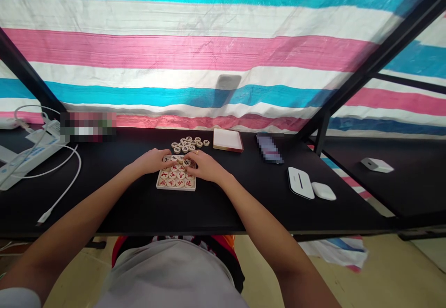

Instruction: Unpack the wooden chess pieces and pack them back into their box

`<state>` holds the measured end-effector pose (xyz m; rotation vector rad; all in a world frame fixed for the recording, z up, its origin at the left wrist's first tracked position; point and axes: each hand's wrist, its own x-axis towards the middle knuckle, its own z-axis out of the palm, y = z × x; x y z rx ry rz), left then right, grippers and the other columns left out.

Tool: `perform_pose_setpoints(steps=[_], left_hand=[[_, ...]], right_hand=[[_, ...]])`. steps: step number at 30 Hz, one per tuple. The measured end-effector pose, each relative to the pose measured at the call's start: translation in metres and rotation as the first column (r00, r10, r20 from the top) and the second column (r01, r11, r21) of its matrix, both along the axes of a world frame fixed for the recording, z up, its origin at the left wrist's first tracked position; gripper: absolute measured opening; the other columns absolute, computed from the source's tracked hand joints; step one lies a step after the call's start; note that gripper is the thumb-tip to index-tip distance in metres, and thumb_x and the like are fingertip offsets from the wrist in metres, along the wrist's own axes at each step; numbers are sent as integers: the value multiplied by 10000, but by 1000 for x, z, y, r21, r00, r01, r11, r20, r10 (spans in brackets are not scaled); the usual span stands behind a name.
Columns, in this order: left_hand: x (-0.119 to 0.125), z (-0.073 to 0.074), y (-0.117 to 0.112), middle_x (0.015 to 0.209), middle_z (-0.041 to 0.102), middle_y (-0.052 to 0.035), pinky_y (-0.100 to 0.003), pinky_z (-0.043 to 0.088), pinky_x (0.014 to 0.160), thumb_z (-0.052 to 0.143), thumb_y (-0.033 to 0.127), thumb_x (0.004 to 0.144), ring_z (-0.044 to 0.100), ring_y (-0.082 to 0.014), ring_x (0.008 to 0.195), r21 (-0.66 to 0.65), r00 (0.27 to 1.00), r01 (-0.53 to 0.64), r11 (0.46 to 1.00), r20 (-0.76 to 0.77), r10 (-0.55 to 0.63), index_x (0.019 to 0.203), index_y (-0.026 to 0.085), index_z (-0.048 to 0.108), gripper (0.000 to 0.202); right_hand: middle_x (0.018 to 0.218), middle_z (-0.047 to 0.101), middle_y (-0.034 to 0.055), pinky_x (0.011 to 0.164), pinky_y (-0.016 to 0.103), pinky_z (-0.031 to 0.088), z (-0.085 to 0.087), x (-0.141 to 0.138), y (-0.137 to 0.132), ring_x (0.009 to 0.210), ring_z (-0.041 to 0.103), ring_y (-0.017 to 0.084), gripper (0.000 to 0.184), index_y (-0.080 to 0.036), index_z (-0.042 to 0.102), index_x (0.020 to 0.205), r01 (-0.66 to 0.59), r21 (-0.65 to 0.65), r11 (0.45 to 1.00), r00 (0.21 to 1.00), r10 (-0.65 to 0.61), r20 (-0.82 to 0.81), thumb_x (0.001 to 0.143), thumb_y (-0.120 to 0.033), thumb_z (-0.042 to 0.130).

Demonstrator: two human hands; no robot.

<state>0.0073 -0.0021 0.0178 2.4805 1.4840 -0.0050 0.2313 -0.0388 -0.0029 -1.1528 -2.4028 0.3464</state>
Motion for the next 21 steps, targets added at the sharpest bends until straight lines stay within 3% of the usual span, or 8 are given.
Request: perform_pose_setpoints(steps=[8,14,21], left_hand=[[1,-4,3,946,680,-127,-331,449,723,321,751,791,618,-319,934,43,999,-1,999,-34,3,1049,205,601,666],[-6,-3,6,925,683,-82,-291,427,688,390,759,753,628,-275,879,15,999,32,999,-12,-31,1033,231,601,634],[-7,-6,9,877,678,-85,-295,418,678,411,745,752,625,-279,856,47,1000,22,999,-5,-22,969,219,609,603]], right_hand=[[904,600,47,832,316,429,-2,3,5,904,530,202,158,-197,593,939,88,19,996,996,-89,32,783,-213,578],[1078,581,80,913,359,420,-5,3,7,1045,518,228,103,-198,624,893,117,60,991,993,-116,-14,796,-220,597],[1040,583,73,887,352,432,-8,1,7,997,535,223,196,-208,599,956,146,19,989,989,-146,-19,825,-354,605]])
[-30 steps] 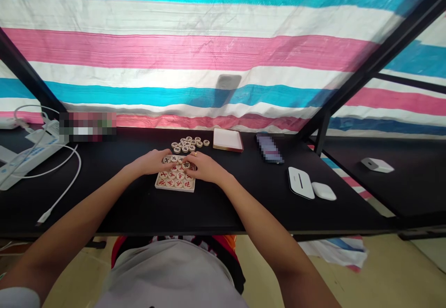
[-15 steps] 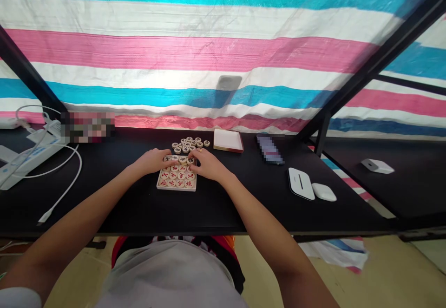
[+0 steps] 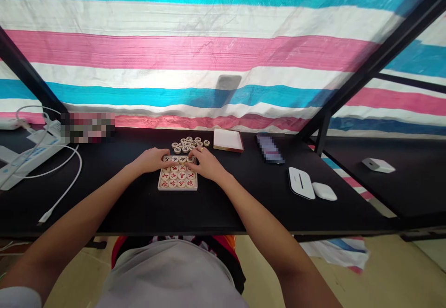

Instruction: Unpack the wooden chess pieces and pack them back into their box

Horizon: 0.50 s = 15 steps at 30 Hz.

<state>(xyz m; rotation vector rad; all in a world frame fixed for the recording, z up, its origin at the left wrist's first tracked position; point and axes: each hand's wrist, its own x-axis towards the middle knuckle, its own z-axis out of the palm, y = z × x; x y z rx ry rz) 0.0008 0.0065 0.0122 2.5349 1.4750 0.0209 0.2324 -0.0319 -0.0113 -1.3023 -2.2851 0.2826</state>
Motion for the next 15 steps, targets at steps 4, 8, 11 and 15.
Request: perform_pose_setpoints(steps=[4,8,11,15], left_hand=[[4,-1,-2,883,675,-98,-301,422,685,409,747,751,622,-292,878,18,1000,-27,999,-9,27,960,215,607,605],[4,-1,-3,883,677,-89,-299,420,695,418,754,739,619,-284,877,10,999,-46,999,7,46,969,218,604,612],[-2,0,-1,857,673,-62,-284,412,678,379,728,777,613,-247,828,-65,994,-10,998,110,17,906,217,606,574],[-12,2,6,747,637,-27,-264,407,648,267,579,879,588,-179,713,-190,950,97,977,312,-34,798,195,597,513]], right_hand=[[1071,596,79,892,356,435,-3,-1,1,1012,545,226,259,-207,585,1052,28,-24,999,999,-29,-17,846,-364,580],[1119,611,75,945,354,421,-9,5,10,1073,544,203,277,-212,594,1117,19,6,1000,996,-18,-83,939,-304,403],[1253,577,97,997,379,390,-16,14,20,1163,511,207,388,-188,571,1211,45,52,998,999,-44,-19,908,-131,336],[1326,546,92,1004,401,383,-24,20,27,1186,504,216,513,-187,485,1333,7,68,998,988,-18,155,852,-58,360]])
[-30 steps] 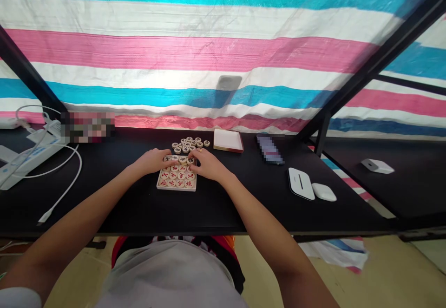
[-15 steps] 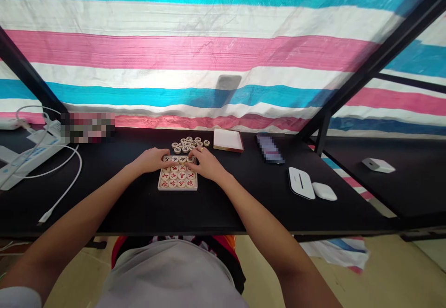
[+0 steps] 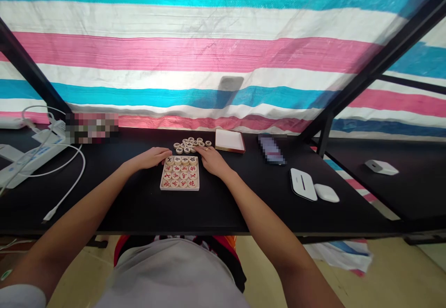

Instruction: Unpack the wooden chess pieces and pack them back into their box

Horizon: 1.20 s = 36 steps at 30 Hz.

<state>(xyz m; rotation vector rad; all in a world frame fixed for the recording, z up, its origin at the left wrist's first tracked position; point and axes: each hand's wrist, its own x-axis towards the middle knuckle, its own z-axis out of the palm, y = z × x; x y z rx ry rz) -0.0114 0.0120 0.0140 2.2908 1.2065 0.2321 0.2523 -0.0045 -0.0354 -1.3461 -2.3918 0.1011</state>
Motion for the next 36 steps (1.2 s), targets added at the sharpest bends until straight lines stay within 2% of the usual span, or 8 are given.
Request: perform_pose_setpoints(steps=[6,11,15,19,21,23,29,36], left_hand=[[-2,-5,7,754,647,-18,-265,413,646,360,503,840,585,-173,708,-26,1000,5,1000,22,-5,852,189,629,414],[-1,-10,10,699,644,-13,-264,397,628,351,539,858,582,-170,675,17,1000,-11,1000,27,10,718,190,594,448],[-2,-10,10,676,635,-10,-259,386,615,347,543,868,575,-162,654,18,999,-2,1000,52,1,689,187,580,462],[-3,-10,9,688,641,-9,-259,390,626,350,534,872,584,-167,671,27,999,13,1000,52,-15,712,187,604,459],[-2,-10,9,712,651,-11,-258,388,628,350,535,869,584,-170,685,49,999,14,999,35,-16,739,187,621,461],[-2,-11,9,761,666,-15,-257,382,622,361,542,860,584,-174,706,80,1000,12,997,19,-14,789,188,643,458],[-2,-14,11,791,669,-23,-252,355,592,374,568,844,571,-178,705,99,1000,12,995,2,-12,844,191,662,474],[-2,-14,13,649,599,-16,-261,343,582,345,499,876,536,-158,623,82,999,15,997,48,-19,642,174,563,456]], right_hand=[[1287,544,116,988,410,390,-1,-1,-1,1153,500,241,394,-183,547,1265,77,42,996,996,-78,40,887,-181,440],[1122,615,109,937,390,412,4,-4,-4,1048,538,244,220,-175,594,1067,118,38,992,993,-118,12,889,-241,484],[922,642,78,784,340,446,15,-4,-10,878,570,229,137,-190,590,935,171,-43,984,985,-172,-14,888,-270,489],[821,612,32,703,287,434,32,-2,-19,742,562,173,97,-193,569,896,97,-79,992,982,-108,-154,852,-263,517],[816,609,19,690,273,429,38,-2,-23,714,554,157,100,-193,567,914,54,-75,996,977,-68,-203,838,-235,518],[826,615,25,687,274,425,39,-4,-24,720,555,158,117,-189,581,929,46,-87,995,984,-60,-169,830,-210,522],[949,639,77,801,297,442,25,-2,-14,863,590,180,174,-164,649,960,19,-120,993,998,-26,-58,875,-183,498],[1078,657,88,900,315,433,27,3,-16,1001,594,208,289,-163,650,1077,5,-172,985,1000,-6,-5,859,-144,461]])
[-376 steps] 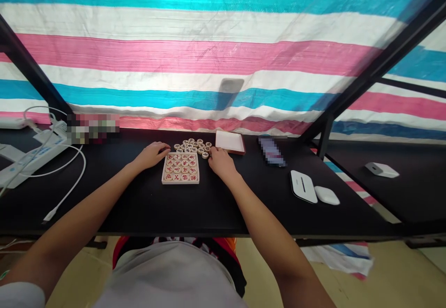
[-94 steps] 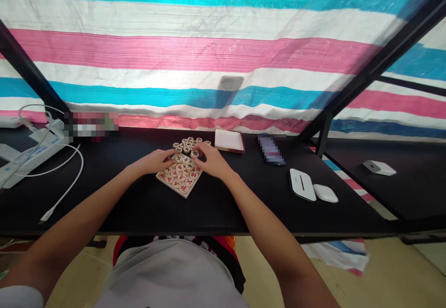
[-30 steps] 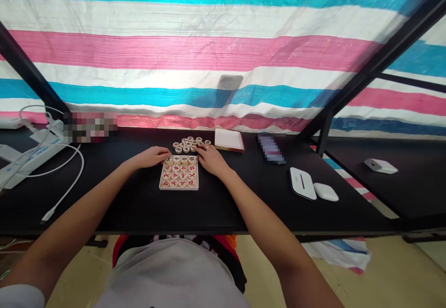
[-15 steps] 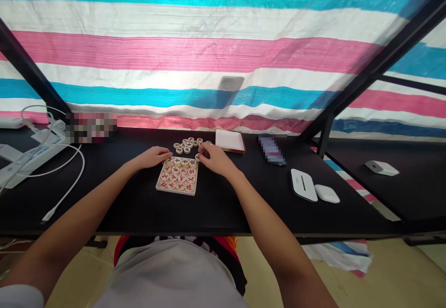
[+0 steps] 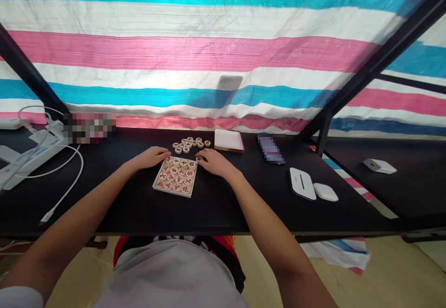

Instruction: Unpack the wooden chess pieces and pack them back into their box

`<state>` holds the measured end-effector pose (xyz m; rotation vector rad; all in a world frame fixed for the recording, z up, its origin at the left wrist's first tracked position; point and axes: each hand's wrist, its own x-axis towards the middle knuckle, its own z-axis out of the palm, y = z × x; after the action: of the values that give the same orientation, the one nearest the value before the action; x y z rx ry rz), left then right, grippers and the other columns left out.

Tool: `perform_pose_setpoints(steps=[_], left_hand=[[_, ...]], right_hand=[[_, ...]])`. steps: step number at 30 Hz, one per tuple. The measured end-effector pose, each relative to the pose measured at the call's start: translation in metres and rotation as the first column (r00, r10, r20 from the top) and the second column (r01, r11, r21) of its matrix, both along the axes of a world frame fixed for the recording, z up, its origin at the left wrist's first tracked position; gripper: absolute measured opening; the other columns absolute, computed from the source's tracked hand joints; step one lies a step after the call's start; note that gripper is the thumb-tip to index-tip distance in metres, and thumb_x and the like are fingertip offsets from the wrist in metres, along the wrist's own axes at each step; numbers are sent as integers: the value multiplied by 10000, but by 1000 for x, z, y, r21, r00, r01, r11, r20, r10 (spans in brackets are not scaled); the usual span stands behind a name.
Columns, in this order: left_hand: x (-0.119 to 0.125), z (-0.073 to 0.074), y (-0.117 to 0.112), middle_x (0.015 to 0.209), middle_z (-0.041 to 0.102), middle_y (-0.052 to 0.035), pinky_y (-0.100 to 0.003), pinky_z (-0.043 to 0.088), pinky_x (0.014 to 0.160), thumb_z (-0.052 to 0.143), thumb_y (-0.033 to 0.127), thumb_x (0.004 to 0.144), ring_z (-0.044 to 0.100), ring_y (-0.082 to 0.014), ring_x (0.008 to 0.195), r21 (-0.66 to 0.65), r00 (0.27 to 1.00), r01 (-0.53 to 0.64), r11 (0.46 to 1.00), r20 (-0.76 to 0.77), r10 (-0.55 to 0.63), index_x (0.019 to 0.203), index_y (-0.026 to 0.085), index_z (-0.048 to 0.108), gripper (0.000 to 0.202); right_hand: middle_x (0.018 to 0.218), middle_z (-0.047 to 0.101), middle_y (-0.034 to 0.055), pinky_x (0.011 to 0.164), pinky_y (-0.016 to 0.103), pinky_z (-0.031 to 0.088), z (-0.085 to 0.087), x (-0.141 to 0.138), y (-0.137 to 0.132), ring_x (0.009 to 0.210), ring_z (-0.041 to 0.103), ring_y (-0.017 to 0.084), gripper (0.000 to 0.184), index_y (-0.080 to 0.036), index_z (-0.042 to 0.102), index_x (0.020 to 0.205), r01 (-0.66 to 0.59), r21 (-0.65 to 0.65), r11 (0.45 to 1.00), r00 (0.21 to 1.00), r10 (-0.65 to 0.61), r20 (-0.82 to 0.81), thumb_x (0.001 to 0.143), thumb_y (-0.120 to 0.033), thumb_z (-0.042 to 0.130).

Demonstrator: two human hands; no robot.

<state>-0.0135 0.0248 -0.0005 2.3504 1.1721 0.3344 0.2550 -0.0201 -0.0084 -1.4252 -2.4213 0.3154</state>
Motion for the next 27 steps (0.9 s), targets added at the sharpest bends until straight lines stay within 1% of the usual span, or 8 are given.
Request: perform_pose_setpoints(steps=[5,9,10,12,16,19,23,27], left_hand=[[-5,7,0,644,596,-3,-253,366,547,394,452,849,524,-135,556,-134,1000,26,991,9,-25,686,175,577,370],[-9,10,0,651,592,-3,-242,384,514,426,446,829,528,-125,528,-221,999,37,975,-4,-39,726,174,583,331],[-9,10,1,655,594,-4,-241,387,514,434,457,826,530,-124,530,-217,999,38,975,-4,-40,725,173,581,336],[-9,11,1,660,597,-7,-240,389,513,452,493,819,532,-123,532,-204,999,41,978,-5,-43,721,171,581,360],[-10,8,3,659,597,-12,-239,392,509,467,544,809,536,-123,534,-223,999,49,974,2,-50,700,168,570,404],[-10,6,4,662,593,-13,-239,394,506,466,553,809,540,-126,537,-232,999,41,972,11,-40,696,169,559,411],[-10,8,2,646,575,-19,-243,373,496,454,593,809,520,-127,529,-232,999,19,973,35,-11,701,164,571,458],[-10,15,-1,734,596,-25,-239,357,520,524,644,750,511,-131,596,-304,998,52,951,49,-39,878,170,651,507]], right_hand=[[1035,651,101,855,335,445,0,1,-2,928,602,224,289,-150,636,1088,44,9,999,999,-44,13,824,-220,540],[981,636,90,809,330,441,8,-1,-6,874,585,208,241,-163,611,1037,133,138,981,979,-109,-171,863,-293,508],[960,631,79,786,317,441,12,-3,-9,849,580,196,231,-169,601,1023,113,160,981,973,-77,-217,863,-310,511],[886,617,51,732,284,433,18,-8,-16,782,564,166,199,-178,593,969,-5,157,988,969,43,-244,854,-327,529],[810,575,20,705,257,414,25,-21,-30,742,537,145,143,-186,593,880,-220,69,973,959,229,-165,794,-299,605],[837,562,27,723,265,414,23,-27,-33,777,529,154,105,-183,584,836,-266,21,964,957,267,-117,766,-250,623],[870,549,35,756,282,417,20,-26,-30,842,522,173,96,-183,586,838,-263,18,965,960,263,-99,758,-222,623],[893,549,36,770,284,430,20,-24,-27,837,532,166,126,-183,599,855,-256,8,967,958,255,-129,775,-272,639]])
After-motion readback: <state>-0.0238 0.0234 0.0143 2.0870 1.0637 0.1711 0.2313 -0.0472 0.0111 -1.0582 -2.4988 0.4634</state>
